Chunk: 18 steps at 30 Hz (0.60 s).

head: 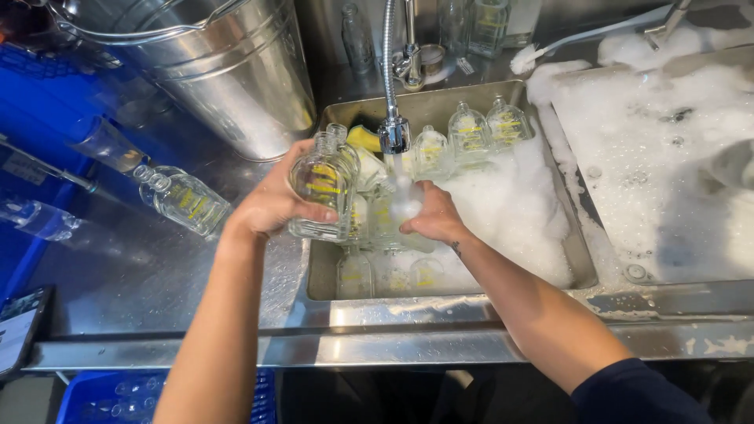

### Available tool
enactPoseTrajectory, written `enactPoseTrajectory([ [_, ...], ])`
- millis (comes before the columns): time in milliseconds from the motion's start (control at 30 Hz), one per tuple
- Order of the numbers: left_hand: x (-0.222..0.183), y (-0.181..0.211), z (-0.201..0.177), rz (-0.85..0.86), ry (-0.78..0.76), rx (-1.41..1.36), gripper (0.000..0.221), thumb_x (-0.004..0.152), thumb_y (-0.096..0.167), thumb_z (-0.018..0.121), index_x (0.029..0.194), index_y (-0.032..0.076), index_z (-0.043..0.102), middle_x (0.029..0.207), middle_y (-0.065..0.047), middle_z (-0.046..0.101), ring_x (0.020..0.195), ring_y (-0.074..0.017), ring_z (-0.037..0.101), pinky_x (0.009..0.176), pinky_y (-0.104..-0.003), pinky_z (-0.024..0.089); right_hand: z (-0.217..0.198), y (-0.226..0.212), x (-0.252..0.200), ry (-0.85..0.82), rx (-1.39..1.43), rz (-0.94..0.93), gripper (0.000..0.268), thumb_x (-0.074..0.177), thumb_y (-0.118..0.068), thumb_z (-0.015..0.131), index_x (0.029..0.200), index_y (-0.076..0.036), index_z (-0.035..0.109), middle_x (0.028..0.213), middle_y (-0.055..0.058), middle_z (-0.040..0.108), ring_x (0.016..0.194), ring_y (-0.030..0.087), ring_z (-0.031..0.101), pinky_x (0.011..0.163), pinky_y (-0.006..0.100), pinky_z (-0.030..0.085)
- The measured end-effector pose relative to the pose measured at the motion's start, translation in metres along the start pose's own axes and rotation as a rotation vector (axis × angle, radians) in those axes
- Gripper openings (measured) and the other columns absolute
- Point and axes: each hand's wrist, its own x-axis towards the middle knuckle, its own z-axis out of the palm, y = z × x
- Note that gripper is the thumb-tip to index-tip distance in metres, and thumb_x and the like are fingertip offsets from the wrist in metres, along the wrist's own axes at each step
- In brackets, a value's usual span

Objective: Rinsing glass bottles under a faucet and placing them into a sink for cleaning

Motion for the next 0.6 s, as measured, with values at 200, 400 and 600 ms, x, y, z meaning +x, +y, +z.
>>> enactPoseTrajectory([
  [200, 0.041, -0.150, 0.016, 0.008, 0.042, -0.706, 0.085, 0.066, -0.008, 0.086, 0.143, 0.006, 0.053, 0.125, -0.015, 0.067, 0.110, -0.0346, 0.069, 0.089, -0.049, 0.060, 0.003, 0.009, 0.007, 0.007, -0.017, 0.017, 0.097, 0.058, -0.005, 0.092, 0.143, 0.005, 0.048, 0.136, 0.023, 0.061, 0.134, 0.040, 0.054, 0.113, 0.049, 0.048],
  [400, 0.037, -0.148, 0.038, -0.012, 0.120, -0.950, 0.077, 0.078, 0.018, 0.085, 0.144, 0.012, 0.047, 0.123, -0.014, 0.066, 0.107, -0.0308, 0.068, 0.094, -0.052, 0.060, 0.003, 0.013, 0.012, 0.003, -0.023, 0.025, 0.095, 0.058, -0.006, 0.093, 0.142, 0.004, 0.050, 0.133, 0.021, 0.063, 0.133, 0.039, 0.056, 0.112, 0.047, 0.049],
  [600, 0.039, -0.154, 0.026, 0.116, 0.152, -1.146, 0.024, 0.081, 0.017, 0.081, 0.101, 0.015, 0.068, 0.111, -0.010, 0.074, 0.098, -0.0284, 0.073, 0.092, -0.050, 0.060, 0.005, 0.012, 0.012, -0.008, -0.037, 0.048, 0.092, 0.059, -0.006, 0.092, 0.141, 0.002, 0.051, 0.132, 0.020, 0.064, 0.132, 0.038, 0.057, 0.112, 0.048, 0.049],
])
